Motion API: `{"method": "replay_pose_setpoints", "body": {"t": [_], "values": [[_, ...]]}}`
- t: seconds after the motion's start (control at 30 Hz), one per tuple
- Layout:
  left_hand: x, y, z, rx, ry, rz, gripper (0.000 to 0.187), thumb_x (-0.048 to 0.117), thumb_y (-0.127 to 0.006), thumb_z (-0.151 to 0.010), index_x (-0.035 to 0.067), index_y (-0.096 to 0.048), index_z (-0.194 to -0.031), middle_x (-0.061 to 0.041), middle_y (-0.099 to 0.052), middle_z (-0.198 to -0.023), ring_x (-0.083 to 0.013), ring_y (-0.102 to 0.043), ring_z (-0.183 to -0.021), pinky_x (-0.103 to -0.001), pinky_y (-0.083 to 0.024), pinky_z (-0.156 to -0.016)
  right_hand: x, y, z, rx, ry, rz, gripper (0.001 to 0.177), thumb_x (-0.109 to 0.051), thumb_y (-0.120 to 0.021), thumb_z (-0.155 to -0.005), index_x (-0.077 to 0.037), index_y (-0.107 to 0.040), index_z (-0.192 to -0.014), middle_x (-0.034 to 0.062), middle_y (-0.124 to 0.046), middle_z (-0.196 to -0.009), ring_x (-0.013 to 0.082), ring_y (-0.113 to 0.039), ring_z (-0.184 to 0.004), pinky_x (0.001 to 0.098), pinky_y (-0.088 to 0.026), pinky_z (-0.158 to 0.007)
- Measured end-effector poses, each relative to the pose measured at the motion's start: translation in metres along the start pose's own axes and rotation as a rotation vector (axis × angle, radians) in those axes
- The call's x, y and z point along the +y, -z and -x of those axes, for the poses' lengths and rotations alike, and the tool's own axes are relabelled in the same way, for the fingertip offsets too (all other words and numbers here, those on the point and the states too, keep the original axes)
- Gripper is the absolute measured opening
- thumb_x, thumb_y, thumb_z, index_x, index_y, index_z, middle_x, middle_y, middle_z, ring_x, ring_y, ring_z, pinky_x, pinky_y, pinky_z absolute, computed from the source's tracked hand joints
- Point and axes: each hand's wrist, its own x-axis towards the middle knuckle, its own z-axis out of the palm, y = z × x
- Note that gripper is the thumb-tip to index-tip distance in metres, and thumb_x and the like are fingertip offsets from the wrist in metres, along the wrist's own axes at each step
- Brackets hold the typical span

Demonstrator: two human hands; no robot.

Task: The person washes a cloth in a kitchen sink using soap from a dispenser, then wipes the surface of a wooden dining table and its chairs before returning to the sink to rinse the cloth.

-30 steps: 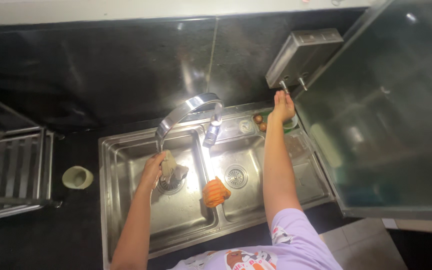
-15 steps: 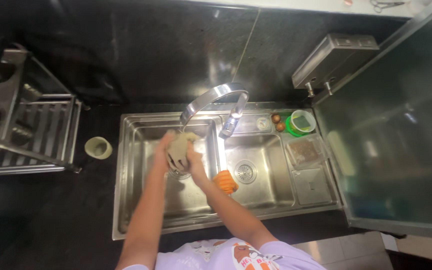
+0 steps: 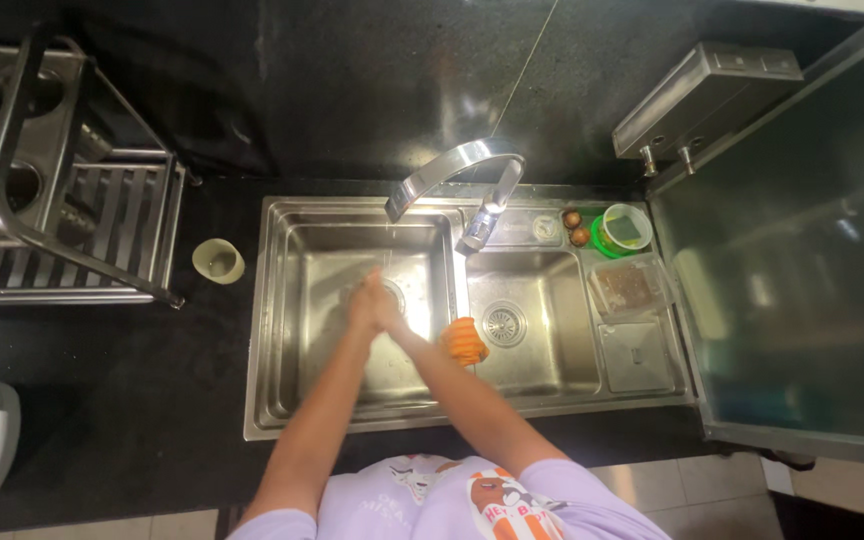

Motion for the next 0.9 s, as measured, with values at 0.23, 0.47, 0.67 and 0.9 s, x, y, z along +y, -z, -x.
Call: {"method": "replay_pose_setpoints", "body": {"t": [0.23, 0.47, 0.67, 0.9], "values": [[-0.009, -0.002, 0.001, -0.116, -0.124, 0.298, 0.057, 0.040, -0.061, -0.099, -0.001, -0.061, -0.138, -0.013, -0.065, -0.131, -0.0249, -0.062, -0.115, -0.038, -0.047, -0.102, 0.019, -0.026, 0.043, 0.046, 0.547, 0.099, 0.080, -0.053, -0.032, -0.119, 0.016, -0.022, -0.159, 0.0389, -0.026, -0.162, 0.0494, -0.023, -0.149, 0.0529, -0.022, -0.118], [-0.038, -0.018, 0.024, -0.212, -0.128, 0.425, 0.040, 0.032, -0.063, -0.103, 0.007, -0.059, -0.134, -0.006, -0.069, -0.130, -0.0173, -0.067, -0.117, -0.034, -0.054, -0.097, 0.016, 0.036, 0.001, 0.107, -0.401, -0.360, 0.081, -0.058, -0.033, -0.112, 0.006, -0.020, -0.160, 0.0308, -0.029, -0.162, 0.0438, -0.029, -0.148, 0.0522, -0.026, -0.118], [-0.010, 0.019, 0.007, -0.063, -0.029, 0.278, 0.038, 0.025, -0.067, -0.108, -0.007, -0.057, -0.127, -0.014, -0.058, -0.106, -0.0247, -0.057, -0.090, -0.040, -0.052, -0.072, 0.021, -0.008, 0.049, 0.023, 0.203, 0.020, 0.083, -0.063, -0.033, -0.106, -0.004, -0.018, -0.161, 0.0228, -0.033, -0.161, 0.0381, -0.035, -0.147, 0.0515, -0.030, -0.117], [0.035, 0.025, 0.047, -0.436, 0.125, 0.343, 0.032, 0.018, -0.065, -0.091, 0.004, -0.061, -0.120, -0.011, -0.068, -0.113, -0.0225, -0.070, -0.101, -0.036, -0.061, -0.085, -0.024, 0.045, 0.038, 0.215, -0.604, -0.875, 0.086, -0.069, -0.034, -0.098, -0.015, -0.016, -0.162, 0.0134, -0.036, -0.160, 0.0316, -0.041, -0.146, 0.0507, -0.034, -0.117]]}}
